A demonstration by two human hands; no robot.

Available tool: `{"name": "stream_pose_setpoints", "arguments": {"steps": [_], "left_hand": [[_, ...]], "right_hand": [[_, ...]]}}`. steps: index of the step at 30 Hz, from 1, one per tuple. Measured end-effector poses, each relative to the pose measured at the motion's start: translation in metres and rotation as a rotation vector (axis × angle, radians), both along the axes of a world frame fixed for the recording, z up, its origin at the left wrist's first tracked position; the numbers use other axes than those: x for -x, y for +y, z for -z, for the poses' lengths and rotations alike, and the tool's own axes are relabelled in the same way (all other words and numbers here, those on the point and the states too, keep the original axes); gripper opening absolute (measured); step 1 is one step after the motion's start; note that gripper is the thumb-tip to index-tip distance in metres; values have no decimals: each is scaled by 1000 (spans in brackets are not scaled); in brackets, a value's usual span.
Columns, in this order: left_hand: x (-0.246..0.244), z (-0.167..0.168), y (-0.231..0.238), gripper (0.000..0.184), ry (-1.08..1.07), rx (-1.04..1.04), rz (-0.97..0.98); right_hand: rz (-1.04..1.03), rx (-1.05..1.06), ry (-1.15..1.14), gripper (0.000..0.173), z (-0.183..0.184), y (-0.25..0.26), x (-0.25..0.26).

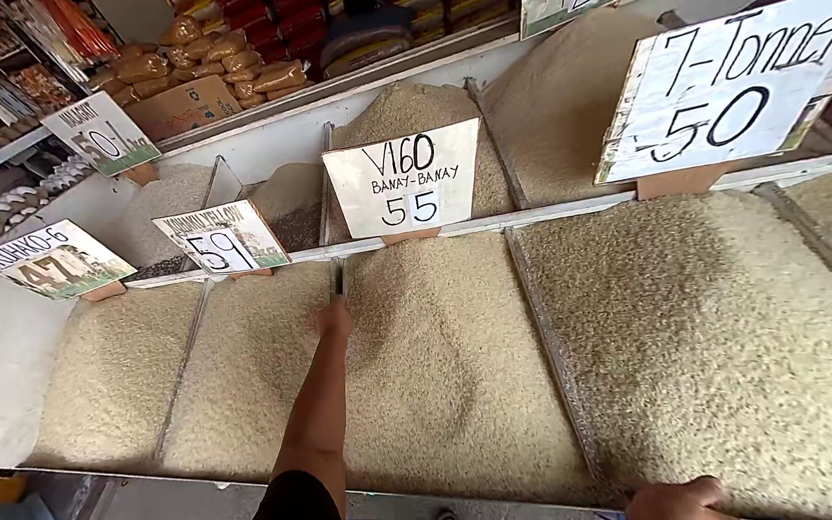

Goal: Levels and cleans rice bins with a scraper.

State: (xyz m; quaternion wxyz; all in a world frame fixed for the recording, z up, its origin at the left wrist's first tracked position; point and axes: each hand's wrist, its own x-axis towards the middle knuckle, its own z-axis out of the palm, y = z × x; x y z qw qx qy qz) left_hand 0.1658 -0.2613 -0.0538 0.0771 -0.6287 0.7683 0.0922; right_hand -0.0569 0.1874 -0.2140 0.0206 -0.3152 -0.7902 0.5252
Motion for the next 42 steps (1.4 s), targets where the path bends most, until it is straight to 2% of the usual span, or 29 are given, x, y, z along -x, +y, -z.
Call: {"name": "stream_pose_setpoints", "arguments": {"steps": [4, 10, 12, 15, 18, 21, 23, 25, 27, 30, 33, 39, 42], "left_hand": [[38, -35, 57, 43, -39, 23, 49], [93, -88, 113, 40, 77, 48, 137], [89, -100, 121, 38, 128, 85, 174], [47, -109, 118, 40, 211, 164, 157], [-29, -88, 110, 41, 183, 124, 69], [-104, -42, 125, 41, 83, -11, 0], [-137, -12, 143, 42, 21, -64, -17], [-146, 8, 161, 45, 5, -83, -62], [-136, 19, 170, 45, 1, -74, -93], [-94, 9, 168, 41, 0, -91, -112], [-39, -18, 160, 46, -9, -74, -115], [59, -68, 151, 36, 26, 69, -14], [88, -100, 152, 35, 107, 114, 27]], "right_hand": [[-7, -47, -16, 77, -4, 1, -4], [-7, 13, 24, 74, -3, 3, -8], [-16, -16, -11, 76, -5, 5, -8], [17, 19, 3, 79, 2, 4, -2], [25, 24, 24, 79, 7, 5, -2], [-5, -1, 13, 78, 5, 6, -2], [-8, -7, 11, 79, 3, 6, -2], [-8, -8, 11, 79, 2, 5, -1], [-11, -10, 9, 79, 2, 5, 0], [-2, 0, -3, 79, 1, 5, 0], [0, 11, 0, 79, -1, 4, -1], [0, 34, 9, 78, -2, 6, -1], [13, 40, 6, 79, -2, 5, 1]]}}
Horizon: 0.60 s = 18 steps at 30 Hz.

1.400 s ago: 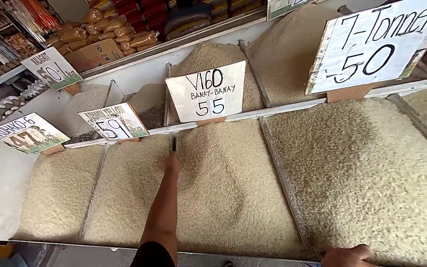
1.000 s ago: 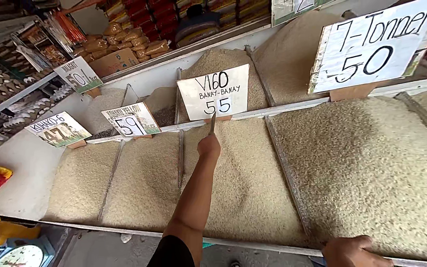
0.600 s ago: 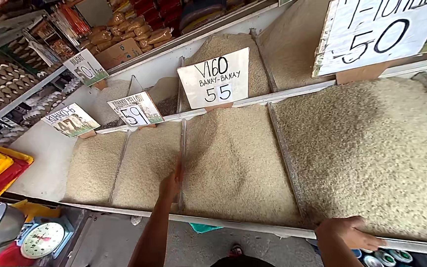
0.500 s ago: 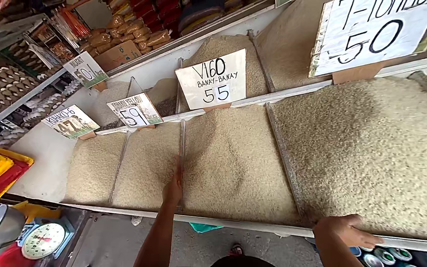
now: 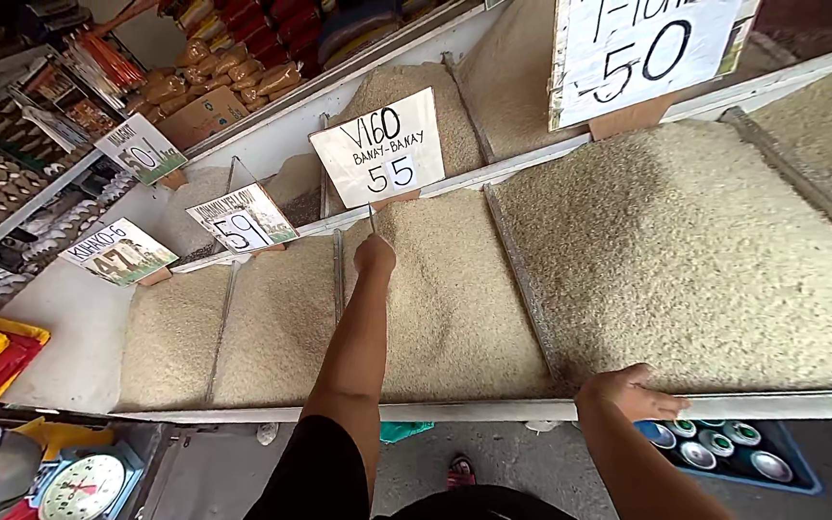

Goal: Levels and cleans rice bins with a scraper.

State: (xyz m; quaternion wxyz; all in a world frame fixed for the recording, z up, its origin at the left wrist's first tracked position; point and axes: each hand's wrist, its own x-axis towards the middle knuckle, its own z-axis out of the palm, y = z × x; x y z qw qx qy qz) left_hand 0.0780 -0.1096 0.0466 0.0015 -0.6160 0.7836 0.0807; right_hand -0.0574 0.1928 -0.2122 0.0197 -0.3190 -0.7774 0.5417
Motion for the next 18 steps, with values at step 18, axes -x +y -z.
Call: {"name": "stream_pose_setpoints", "arguments": {"steps": [18], "left_hand": [[-89, 90, -21, 43, -194, -108, -68]], "right_hand": [[9, 6, 5, 76, -4, -3, -1]]}}
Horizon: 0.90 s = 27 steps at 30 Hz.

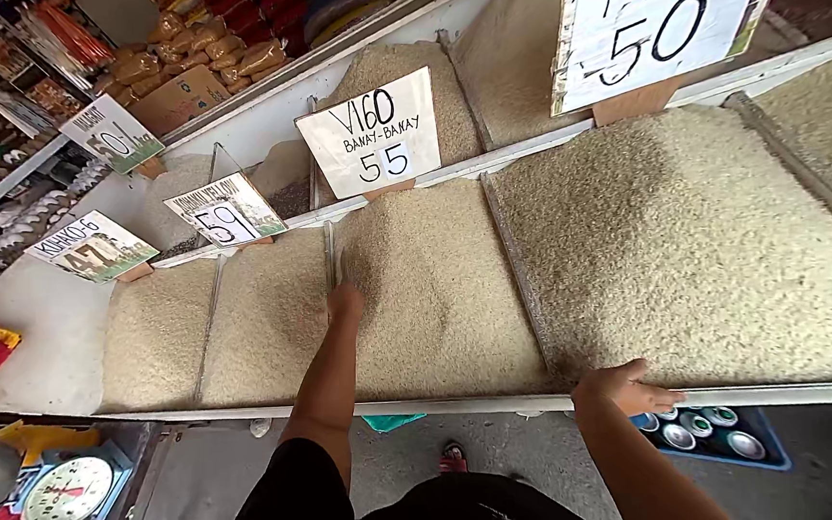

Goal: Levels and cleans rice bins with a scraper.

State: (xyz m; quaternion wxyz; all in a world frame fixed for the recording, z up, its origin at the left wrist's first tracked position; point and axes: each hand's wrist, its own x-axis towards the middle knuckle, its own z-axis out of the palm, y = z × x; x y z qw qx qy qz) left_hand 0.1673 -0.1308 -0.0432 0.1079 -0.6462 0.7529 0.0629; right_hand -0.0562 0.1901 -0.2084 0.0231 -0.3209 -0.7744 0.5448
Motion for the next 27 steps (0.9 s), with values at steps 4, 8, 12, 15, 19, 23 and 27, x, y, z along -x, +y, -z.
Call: {"name": "stream_pose_setpoints", "arguments": {"steps": [4, 8, 12, 15, 19, 23, 27], "left_hand": [[60, -30, 11, 38, 49, 54, 34], [81, -84, 19, 38, 165, 97, 106], [46, -125, 32, 35, 227, 228, 229], [-19, -115, 52, 31, 323, 230, 483], [-95, -42, 72, 23, 317, -128, 773], [-112, 11, 90, 30, 168, -416, 839], [-96, 31, 100, 31, 68, -445, 833]], "right_hand": [[-14, 2, 12, 77, -1, 1, 1], [-9, 5, 20, 76, 0, 2, -2], [-11, 4, 21, 76, 0, 1, -2], [-4, 3, 19, 76, 1, 2, -2], [-16, -4, 6, 74, -3, 3, -2], [-2, 3, 14, 73, -4, 2, -3], [0, 7, 9, 72, -8, 1, -3]]}}
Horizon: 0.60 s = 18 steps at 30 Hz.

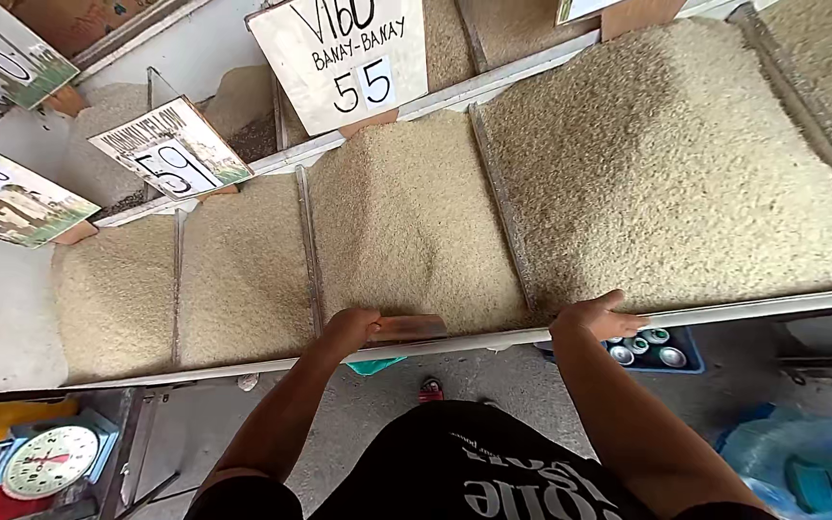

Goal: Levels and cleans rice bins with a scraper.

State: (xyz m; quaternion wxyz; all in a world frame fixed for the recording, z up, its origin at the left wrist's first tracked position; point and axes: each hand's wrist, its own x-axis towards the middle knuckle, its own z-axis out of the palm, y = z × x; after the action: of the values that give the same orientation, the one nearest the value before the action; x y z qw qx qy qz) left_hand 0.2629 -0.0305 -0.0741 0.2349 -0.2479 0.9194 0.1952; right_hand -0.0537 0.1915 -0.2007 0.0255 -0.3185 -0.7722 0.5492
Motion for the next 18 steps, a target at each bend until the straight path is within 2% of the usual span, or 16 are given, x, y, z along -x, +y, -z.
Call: {"name": "stream_pose_setpoints", "arguments": {"steps": [3, 7, 10, 12, 15, 16, 18], "left_hand": [[22, -5, -10, 30, -20, 21, -29], [57, -26, -62, 24, 59, 87, -77], [79, -60, -103, 22, 237, 182, -141], [89, -86, -114, 23, 343, 244, -214], [95, -106, -87, 26, 429, 298, -237], [94, -102, -66, 25, 422, 268, -208], [87, -72, -22, 25, 309, 130, -116]], "right_hand": [[-3, -16, -1, 72, 4, -1, 1], [-20, -14, -4, 73, 4, 0, 0], [-25, -18, 7, 74, 4, 0, 0], [-22, -14, 11, 75, 4, -2, -1], [-12, -12, 8, 74, 5, -2, 0], [-14, -12, 2, 74, 5, -2, 0], [-14, -14, -6, 74, 3, -1, 0]]}}
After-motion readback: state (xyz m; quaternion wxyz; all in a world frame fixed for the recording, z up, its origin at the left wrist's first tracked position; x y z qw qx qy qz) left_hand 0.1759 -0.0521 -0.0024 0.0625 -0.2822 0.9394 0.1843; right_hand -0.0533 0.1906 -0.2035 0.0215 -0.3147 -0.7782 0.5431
